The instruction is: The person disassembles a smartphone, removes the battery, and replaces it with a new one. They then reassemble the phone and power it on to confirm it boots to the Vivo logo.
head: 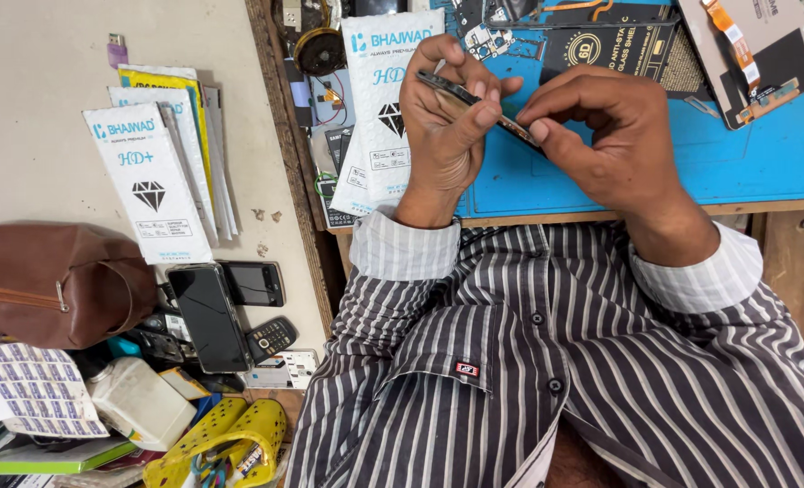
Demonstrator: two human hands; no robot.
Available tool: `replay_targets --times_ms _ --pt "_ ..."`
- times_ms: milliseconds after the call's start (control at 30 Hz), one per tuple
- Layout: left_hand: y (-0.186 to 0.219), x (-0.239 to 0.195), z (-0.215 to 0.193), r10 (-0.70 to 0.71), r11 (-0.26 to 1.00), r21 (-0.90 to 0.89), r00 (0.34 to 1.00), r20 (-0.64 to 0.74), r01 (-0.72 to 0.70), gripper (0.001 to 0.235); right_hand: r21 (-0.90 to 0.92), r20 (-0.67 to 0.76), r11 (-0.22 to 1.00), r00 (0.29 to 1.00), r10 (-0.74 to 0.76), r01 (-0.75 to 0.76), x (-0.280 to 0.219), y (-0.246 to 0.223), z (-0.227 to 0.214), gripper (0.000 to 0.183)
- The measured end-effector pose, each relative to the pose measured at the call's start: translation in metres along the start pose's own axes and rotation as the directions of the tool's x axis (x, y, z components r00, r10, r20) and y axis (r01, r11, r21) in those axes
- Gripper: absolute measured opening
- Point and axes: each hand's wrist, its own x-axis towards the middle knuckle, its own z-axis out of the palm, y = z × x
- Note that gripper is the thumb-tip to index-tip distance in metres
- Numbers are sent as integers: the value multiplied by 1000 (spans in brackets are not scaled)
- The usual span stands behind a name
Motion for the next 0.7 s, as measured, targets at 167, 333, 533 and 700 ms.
replay_targets --times_ms 167,333,533,700 --pt "-1 -1 0 23 999 26 1000 -3 -23 44 16 -11 1000 1000 -26 26 0 4 3 3" --pt "-2 -1 1 32 999 38 999 -6 -31 42 -24 -18 999 999 -27 26 -2 1 1 3" --pt "-3 -1 0 49 998 45 999 -5 -49 42 -13 -23 998 998 -66 65 -4 4 3 4" --pt "-3 -2 2 52 997 55 999 -11 -52 42 -18 -60 997 996 -72 71 -6 9 6 4"
